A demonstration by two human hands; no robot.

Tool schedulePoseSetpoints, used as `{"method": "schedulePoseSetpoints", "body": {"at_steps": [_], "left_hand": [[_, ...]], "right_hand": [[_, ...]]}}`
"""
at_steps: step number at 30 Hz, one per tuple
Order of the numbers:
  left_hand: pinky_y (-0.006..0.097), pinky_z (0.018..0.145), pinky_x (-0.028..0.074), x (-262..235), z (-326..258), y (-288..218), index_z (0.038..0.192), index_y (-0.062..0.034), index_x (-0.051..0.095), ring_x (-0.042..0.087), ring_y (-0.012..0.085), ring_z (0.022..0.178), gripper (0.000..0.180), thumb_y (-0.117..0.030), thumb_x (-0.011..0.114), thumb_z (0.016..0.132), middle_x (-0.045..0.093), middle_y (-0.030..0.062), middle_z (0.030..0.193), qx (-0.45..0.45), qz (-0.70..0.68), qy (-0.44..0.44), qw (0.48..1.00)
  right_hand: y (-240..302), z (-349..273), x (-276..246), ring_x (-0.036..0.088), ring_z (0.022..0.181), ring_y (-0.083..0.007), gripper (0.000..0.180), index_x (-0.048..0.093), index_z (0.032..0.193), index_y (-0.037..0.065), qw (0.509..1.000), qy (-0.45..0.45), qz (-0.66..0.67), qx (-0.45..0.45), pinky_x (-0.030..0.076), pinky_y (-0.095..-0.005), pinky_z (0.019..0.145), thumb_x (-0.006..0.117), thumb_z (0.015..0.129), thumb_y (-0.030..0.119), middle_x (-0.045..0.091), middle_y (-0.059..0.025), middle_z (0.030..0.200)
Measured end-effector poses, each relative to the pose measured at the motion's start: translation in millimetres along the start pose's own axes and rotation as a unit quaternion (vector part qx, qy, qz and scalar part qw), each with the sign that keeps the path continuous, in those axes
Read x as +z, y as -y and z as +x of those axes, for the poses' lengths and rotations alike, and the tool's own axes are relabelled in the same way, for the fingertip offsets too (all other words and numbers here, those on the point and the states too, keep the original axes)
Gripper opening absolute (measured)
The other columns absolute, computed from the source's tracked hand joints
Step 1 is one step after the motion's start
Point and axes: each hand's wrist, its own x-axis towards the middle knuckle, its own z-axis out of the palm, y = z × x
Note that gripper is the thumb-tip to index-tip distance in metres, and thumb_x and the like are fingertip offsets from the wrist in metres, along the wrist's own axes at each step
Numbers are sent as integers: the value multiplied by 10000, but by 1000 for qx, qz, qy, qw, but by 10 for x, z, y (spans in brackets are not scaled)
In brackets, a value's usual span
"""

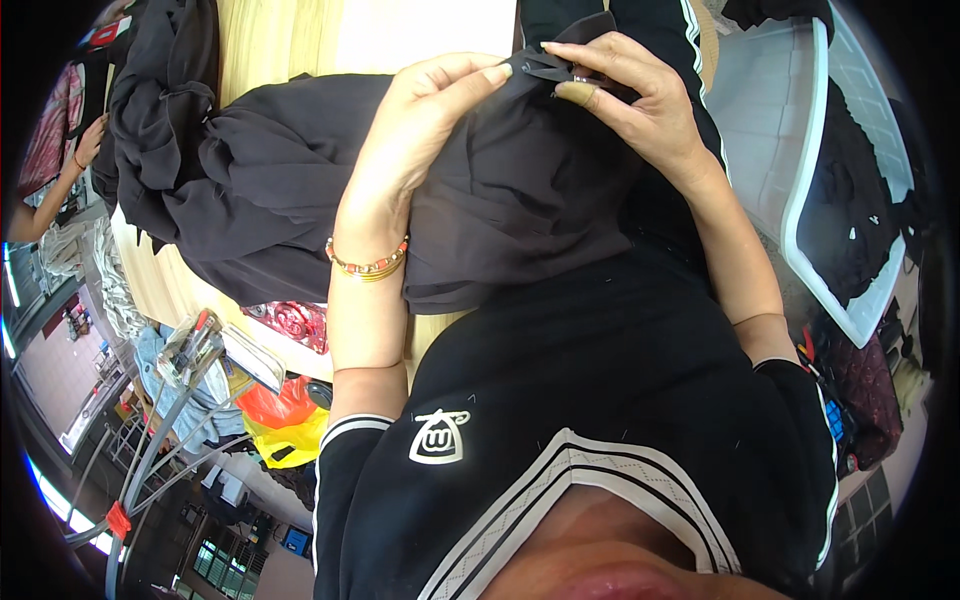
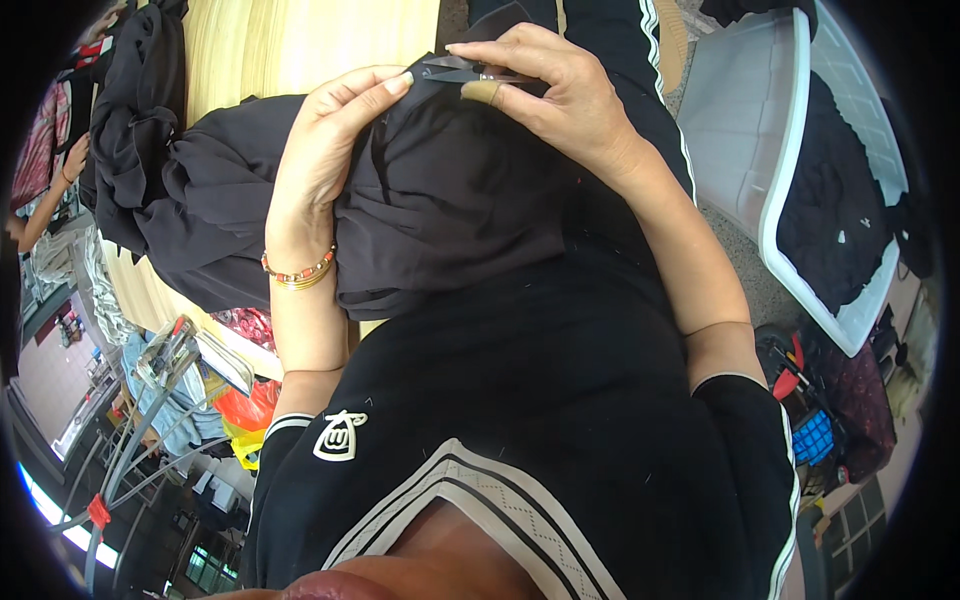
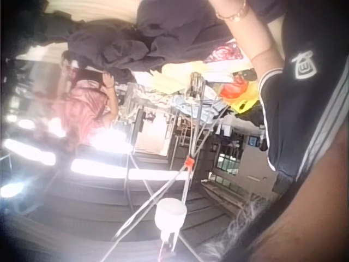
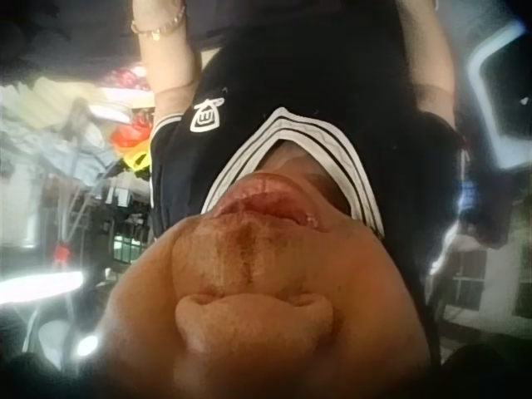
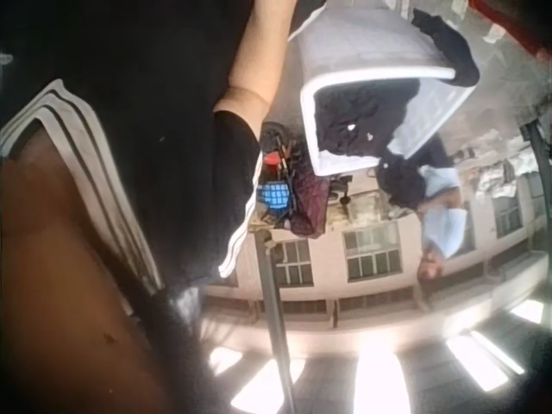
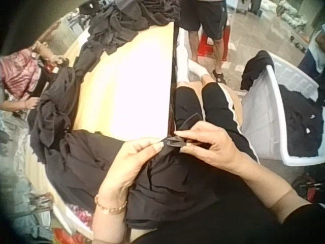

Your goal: Trimming excess threads and checking buttons on black garments using a thread nipper.

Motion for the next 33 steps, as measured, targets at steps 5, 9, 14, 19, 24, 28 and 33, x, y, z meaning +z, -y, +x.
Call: {"method": "schedulePoseSetpoints", "body": {"at_steps": [5, 9, 14, 19, 24, 28, 33], "left_hand": [[173, 789, 453, 16, 6, 8, 1074, 14, 712, 596, 31, 842, 189, -117, 627, 968, 695, -14, 919, 6, 16, 27, 999], [166, 774, 449, 41, -3, 9, 1080, 15, 707, 578, 19, 830, 197, -126, 618, 977, 681, -23, 913, 9, 12, 14, 1000], [170, 795, 463, 21, 15, 25, 1098, 22, 698, 599, 36, 879, 206, -126, 623, 976, 689, -5, 946, 8, 31, 35, 999], [179, 810, 470, 17, 13, 23, 1101, 22, 697, 604, 48, 892, 207, -125, 628, 973, 692, 3, 965, 8, 20, 33, 999], [184, 815, 469, 9, 23, 34, 1095, 21, 698, 604, 50, 892, 204, -126, 632, 970, 689, 4, 966, 5, 19, 33, 999], [182, 814, 464, 4, 25, 34, 1077, 18, 702, 602, 49, 891, 199, -134, 639, 965, 686, 2, 948, 8, 29, 34, 999], [193, 833, 503, -17, 38, 33, 1091, 20, 703, 657, 74, 873, 192, -107, 635, 965, 721, 36, 975, -4, 33, 34, 999]], "right_hand": [[-14, -4, -42, 543, 711, -134, 393, 714, 1198, 126, 998, 31, -55, -5, 448, -265, 675, 669, 822, 19, 538, -21, 787], [-2, 26, -93, 543, 709, -140, 362, 713, 1195, 122, 997, 47, -54, -12, 447, -265, 673, 673, 843, 49, 549, -25, 798], [-21, 28, -152, 503, 701, -106, 342, 724, 1191, 81, 994, 64, -84, -43, 396, -249, 623, 741, 849, 73, 547, -3, 799], [28, 47, -131, 529, 734, -106, 346, 719, 1196, 71, 996, 68, -52, -27, 419, -246, 658, 737, 851, 62, 574, -9, 823], [-7, 33, -129, 552, 770, -112, 344, 721, 1187, 62, 996, 70, -44, -14, 437, -237, 701, 743, 844, 58, 599, -16, 849], [-24, 15, -119, 566, 788, -114, 324, 728, 1170, 56, 997, 75, -36, -2, 445, -234, 721, 741, 846, 53, 612, -21, 861], [-47, 22, -114, 584, 808, -118, 307, 729, 1159, 47, 997, 71, -27, 1, 454, -230, 742, 734, 852, 45, 632, -27, 885]]}}
